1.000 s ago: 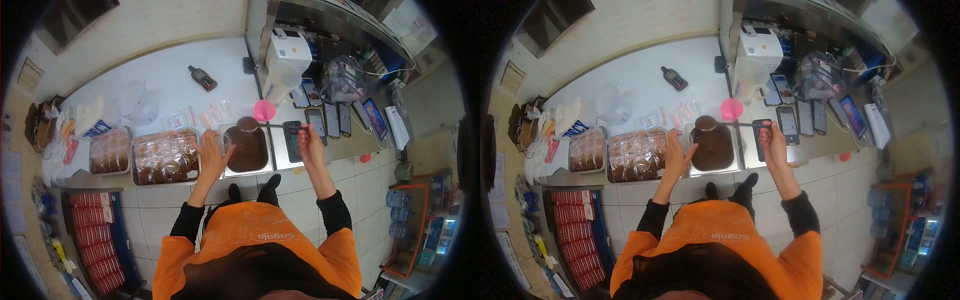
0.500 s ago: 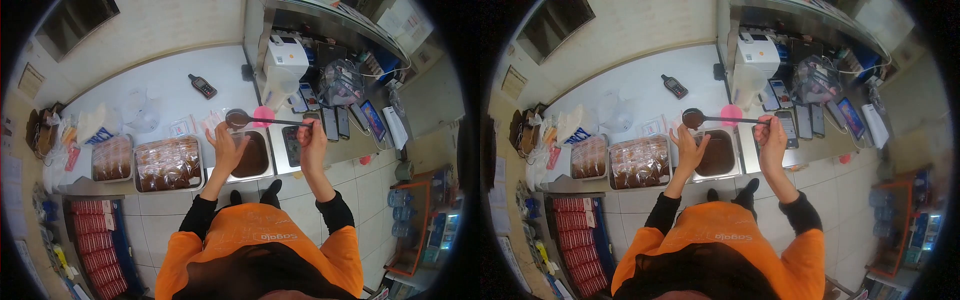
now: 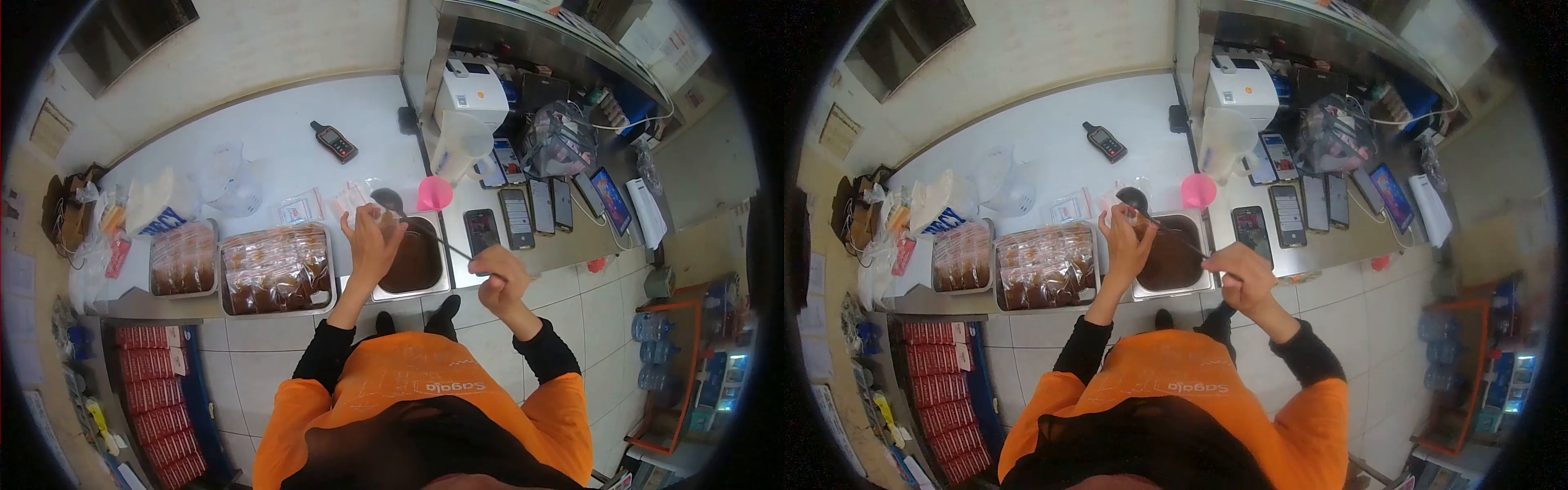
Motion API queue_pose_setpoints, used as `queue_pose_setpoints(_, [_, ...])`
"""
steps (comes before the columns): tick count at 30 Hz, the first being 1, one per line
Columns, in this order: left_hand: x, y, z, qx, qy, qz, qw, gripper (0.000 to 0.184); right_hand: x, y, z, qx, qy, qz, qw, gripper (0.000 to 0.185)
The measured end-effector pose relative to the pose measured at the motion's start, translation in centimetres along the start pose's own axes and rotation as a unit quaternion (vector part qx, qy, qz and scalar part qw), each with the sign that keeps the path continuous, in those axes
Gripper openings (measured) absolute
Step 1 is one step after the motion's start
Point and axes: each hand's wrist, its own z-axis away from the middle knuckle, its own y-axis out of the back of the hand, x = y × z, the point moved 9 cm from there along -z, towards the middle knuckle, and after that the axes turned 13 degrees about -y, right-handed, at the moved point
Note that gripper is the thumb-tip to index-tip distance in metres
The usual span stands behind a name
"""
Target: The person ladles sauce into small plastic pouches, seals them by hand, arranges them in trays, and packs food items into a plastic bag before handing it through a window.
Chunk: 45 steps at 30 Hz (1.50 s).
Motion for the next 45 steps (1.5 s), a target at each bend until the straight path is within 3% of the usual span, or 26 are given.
queue_pose_setpoints(4, [0.3, 0.3, -0.1, 0.008, -0.011, -0.018, 1.000, 0.050, 1.0, -0.8, 0.9, -0.023, -0.018, -0.001, 1.000, 0.040])
queue_pose_setpoints(6, [0.3, 0.5, -0.1, 0.017, -0.014, -0.016, 1.000, 0.050, 3.8, 0.2, 1.3, 0.048, -0.148, -0.047, 0.987, 0.034])
queue_pose_setpoints(7, [0.2, 0.5, -0.1, 0.015, -0.009, -0.015, 1.000, 0.050, 4.1, 0.0, 1.5, 0.047, -0.148, -0.047, 0.987, 0.034])
queue_pose_setpoints(9, [0.1, 0.5, -0.1, 0.012, -0.003, -0.014, 1.000, 0.051, 8.1, 0.4, 2.8, 0.120, -0.315, -0.195, 0.921, 0.033])
queue_pose_setpoints(10, [-0.1, 0.4, 0.0, 0.000, 0.010, -0.012, 1.000, 0.053, 8.4, 0.3, 2.8, 0.119, -0.315, -0.195, 0.921, 0.033])
queue_pose_setpoints(12, [-0.5, 0.2, 0.2, -0.012, 0.025, -0.009, 1.000, 0.055, 11.6, 0.5, 4.9, 0.186, -0.438, -0.278, 0.834, 0.032])
queue_pose_setpoints(13, [-0.7, 0.1, 0.4, -0.011, 0.031, -0.007, 0.999, 0.055, 11.9, 0.4, 5.2, 0.186, -0.439, -0.278, 0.834, 0.032])
queue_pose_setpoints(15, [-1.3, 0.0, 0.9, -0.010, 0.037, -0.006, 0.999, 0.055, 14.4, 0.1, 8.6, 0.266, -0.537, -0.324, 0.732, 0.032])
queue_pose_setpoints(16, [-1.7, 0.0, 1.3, -0.010, 0.039, -0.006, 0.999, 0.055, 15.3, 0.0, 10.0, 0.266, -0.537, -0.325, 0.732, 0.032])
queue_pose_setpoints(18, [-1.7, 0.4, 1.7, -0.010, 0.042, -0.008, 0.999, 0.055, 17.5, -0.3, 14.6, 0.299, -0.594, -0.338, 0.666, 0.031])
queue_pose_setpoints(19, [-1.4, 0.7, 1.7, -0.018, 0.047, -0.013, 0.999, 0.053, 17.5, -0.3, 15.2, 0.298, -0.595, -0.339, 0.665, 0.031])
queue_pose_setpoints(21, [-0.7, 1.0, 2.0, -0.027, 0.054, -0.018, 0.998, 0.051, 17.6, -2.0, 15.5, 0.105, -0.661, -0.189, 0.718, 0.031])
queue_pose_setpoints(22, [-0.5, 0.8, 2.3, -0.027, 0.067, 0.004, 0.997, 0.052, 17.2, -2.4, 13.9, 0.005, -0.563, -0.032, 0.826, 0.030])
queue_pose_setpoints(23, [-0.2, 0.6, 2.5, -0.028, 0.079, 0.027, 0.996, 0.053, 15.6, -2.7, 12.0, 0.005, -0.565, -0.033, 0.825, 0.030])
queue_pose_setpoints(24, [0.6, 0.6, 2.6, -0.030, 0.078, 0.028, 0.996, 0.053, 10.8, -3.0, 7.4, -0.016, -0.376, 0.168, 0.911, 0.027])
queue_pose_setpoints(25, [1.5, 0.5, 2.7, -0.033, 0.089, 0.069, 0.993, 0.051, 5.9, -5.0, 4.7, -0.037, -0.156, 0.355, 0.921, 0.025])
queue_pose_setpoints(26, [2.1, 0.2, 3.0, -0.035, 0.100, 0.110, 0.988, 0.048, 5.6, -5.9, 4.5, -0.036, -0.159, 0.356, 0.920, 0.025])
queue_pose_setpoints(28, [2.8, -0.2, 3.8, -0.050, 0.100, 0.139, 0.984, 0.046, 6.4, -8.9, 4.8, -0.145, -0.235, 0.151, 0.949, 0.021])
queue_pose_setpoints(29, [3.1, -0.3, 4.2, -0.062, 0.101, 0.166, 0.979, 0.044, 6.4, -9.2, 4.8, -0.145, -0.236, 0.148, 0.949, 0.021])
queue_pose_setpoints(30, [3.4, 0.3, 4.4, -0.042, 0.093, 0.179, 0.979, 0.032, 7.4, -10.0, 5.3, -0.173, -0.293, 0.118, 0.933, 0.018])
queue_pose_setpoints(31, [3.1, 0.6, 4.8, -0.040, 0.096, 0.174, 0.979, 0.032, 8.1, -10.9, 5.7, -0.202, -0.346, 0.087, 0.912, 0.015])
queue_pose_setpoints(33, [1.1, 2.4, 6.3, 0.039, 0.159, 0.202, 0.966, 0.017, 7.2, -10.8, 4.6, -0.197, -0.358, 0.016, 0.913, 0.011])
queue_pose_setpoints(34, [2.2, 4.6, 5.3, 0.056, 0.183, 0.282, 0.940, 0.004, 7.0, -11.2, 4.5, -0.216, -0.386, -0.050, 0.895, 0.010])
queue_pose_setpoints(36, [2.3, 6.5, 5.6, 0.015, 0.164, 0.295, 0.941, 0.005, 7.8, -12.4, 5.9, -0.246, -0.448, -0.173, 0.842, 0.011])
queue_pose_setpoints(38, [2.8, 7.9, 5.7, -0.032, 0.101, 0.303, 0.947, 0.006, 6.8, -12.9, 6.0, -0.297, -0.410, -0.155, 0.848, 0.011])
queue_pose_setpoints(45, [1.8, 10.9, 9.4, -0.052, 0.113, 0.218, 0.968, 0.005, 3.4, -17.9, 7.3, -0.408, -0.354, -0.159, 0.827, 0.011])
